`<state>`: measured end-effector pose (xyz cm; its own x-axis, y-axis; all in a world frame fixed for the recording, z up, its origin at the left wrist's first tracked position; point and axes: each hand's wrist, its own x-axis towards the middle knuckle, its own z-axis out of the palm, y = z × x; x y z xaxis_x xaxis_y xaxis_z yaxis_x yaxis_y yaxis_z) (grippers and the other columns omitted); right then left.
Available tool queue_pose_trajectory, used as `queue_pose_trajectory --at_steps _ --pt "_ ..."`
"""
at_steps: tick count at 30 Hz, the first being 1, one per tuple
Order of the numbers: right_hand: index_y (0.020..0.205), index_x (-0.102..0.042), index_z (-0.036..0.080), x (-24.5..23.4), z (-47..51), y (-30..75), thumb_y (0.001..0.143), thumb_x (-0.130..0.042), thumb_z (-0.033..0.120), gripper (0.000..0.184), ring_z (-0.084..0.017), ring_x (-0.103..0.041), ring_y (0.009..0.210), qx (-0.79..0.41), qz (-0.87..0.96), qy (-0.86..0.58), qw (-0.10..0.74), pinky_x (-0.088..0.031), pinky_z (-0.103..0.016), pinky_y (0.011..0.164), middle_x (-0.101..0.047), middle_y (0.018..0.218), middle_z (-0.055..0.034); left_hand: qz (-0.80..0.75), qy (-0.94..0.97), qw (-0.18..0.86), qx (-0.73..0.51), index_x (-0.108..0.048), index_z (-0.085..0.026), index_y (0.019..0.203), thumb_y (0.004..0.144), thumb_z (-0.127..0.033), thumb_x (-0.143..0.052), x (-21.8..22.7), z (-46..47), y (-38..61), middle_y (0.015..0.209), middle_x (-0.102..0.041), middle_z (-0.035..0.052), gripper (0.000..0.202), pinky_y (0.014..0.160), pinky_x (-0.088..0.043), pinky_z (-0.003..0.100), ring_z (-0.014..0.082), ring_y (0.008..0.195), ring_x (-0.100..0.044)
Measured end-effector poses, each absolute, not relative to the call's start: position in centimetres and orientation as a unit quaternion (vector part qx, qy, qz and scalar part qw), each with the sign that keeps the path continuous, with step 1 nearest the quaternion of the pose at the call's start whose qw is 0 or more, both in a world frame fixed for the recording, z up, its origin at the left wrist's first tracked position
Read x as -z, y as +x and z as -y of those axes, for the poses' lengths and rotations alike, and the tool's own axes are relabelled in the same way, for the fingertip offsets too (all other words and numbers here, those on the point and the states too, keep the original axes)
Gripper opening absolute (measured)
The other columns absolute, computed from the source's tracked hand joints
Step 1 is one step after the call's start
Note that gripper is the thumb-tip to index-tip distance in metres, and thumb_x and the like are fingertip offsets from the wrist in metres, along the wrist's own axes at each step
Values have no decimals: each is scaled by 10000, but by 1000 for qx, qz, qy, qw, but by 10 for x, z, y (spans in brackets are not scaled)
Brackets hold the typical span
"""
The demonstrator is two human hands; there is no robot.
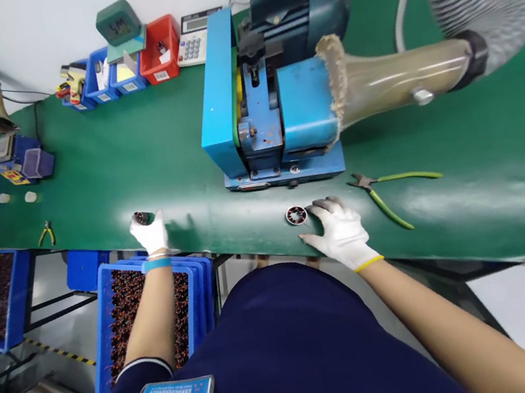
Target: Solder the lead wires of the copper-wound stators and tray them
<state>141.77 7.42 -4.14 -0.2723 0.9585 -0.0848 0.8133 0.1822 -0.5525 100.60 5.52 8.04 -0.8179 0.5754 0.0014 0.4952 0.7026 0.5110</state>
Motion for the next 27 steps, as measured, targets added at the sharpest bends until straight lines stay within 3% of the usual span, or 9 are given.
queue_pose_trajectory --at_steps 2,4,7,10,13,18,21,27 --pt "1183 -687 174 44 -78 1412 699 -664 607 650 -382 -453 1389 -258 763 -572 157 -389 -555 1154 -625 1348 -152 -882 368 145 -257 -532 -113 1368 841 -305 -688 -66 -54 1054 1339 -616 202 583 1175 -393 537 342 1305 -574" --pt "1170 -694 169 44 -80 1411 720 -652 588 616 -387 -458 1383 -265 763 -564 171 -381 -574 1155 -628 1348 -157 -808 472 249 -251 -646 -181 1238 707 -302 -828 -47 -57 1110 1246 -690 133 574 1104 -489 451 315 1201 -645" --pt "1160 -700 172 40 -77 1416 747 -651 535 552 -397 -461 1378 -276 752 -567 194 -368 -594 1160 -636 1338 -169 -692 579 357 -240 -683 -232 1229 508 -265 -928 -21 -72 1180 1301 -699 89 762 1112 -497 410 308 1242 -636" --pt "1131 -705 182 32 -63 1419 810 -628 509 465 -380 -464 1383 -296 730 -575 220 -346 -583 1192 -641 1329 -170 -638 609 404 -243 -699 -254 1198 565 -240 -887 -5 -87 1219 1300 -708 70 660 1135 -476 407 291 1276 -625" --pt "1173 -687 164 26 -47 1413 849 -574 532 503 -351 -499 1364 -340 695 -581 253 -335 -568 1221 -634 1335 -167 -647 583 420 -255 -719 -241 1056 623 -249 -878 1 -87 1236 1165 -749 76 461 1102 -499 425 294 1180 -677" --pt "1451 -510 126 17 -45 1385 949 -432 592 689 -260 -659 1160 -457 576 -598 318 -556 -436 1020 -668 1265 -169 -722 484 402 -288 -634 -190 1115 682 -340 -903 -5 -70 1255 1143 -720 127 531 954 -580 433 294 1072 -712" --pt "1487 -474 132 3 -64 1375 909 -515 640 770 -225 -708 1029 -529 517 -575 350 -601 -373 926 -712 1170 -141 -718 446 411 -340 -592 -190 1143 676 -267 -901 -19 -72 1262 1181 -706 127 565 976 -575 422 276 1087 -709" --pt "1402 -572 181 -33 -118 1378 745 -719 628 808 -248 -712 1065 -612 468 -513 377 -606 -394 946 -702 1255 -129 -659 398 459 -443 -534 -183 1112 689 -153 -838 -51 -100 1259 1033 -743 94 521 895 -612 397 231 917 -749"
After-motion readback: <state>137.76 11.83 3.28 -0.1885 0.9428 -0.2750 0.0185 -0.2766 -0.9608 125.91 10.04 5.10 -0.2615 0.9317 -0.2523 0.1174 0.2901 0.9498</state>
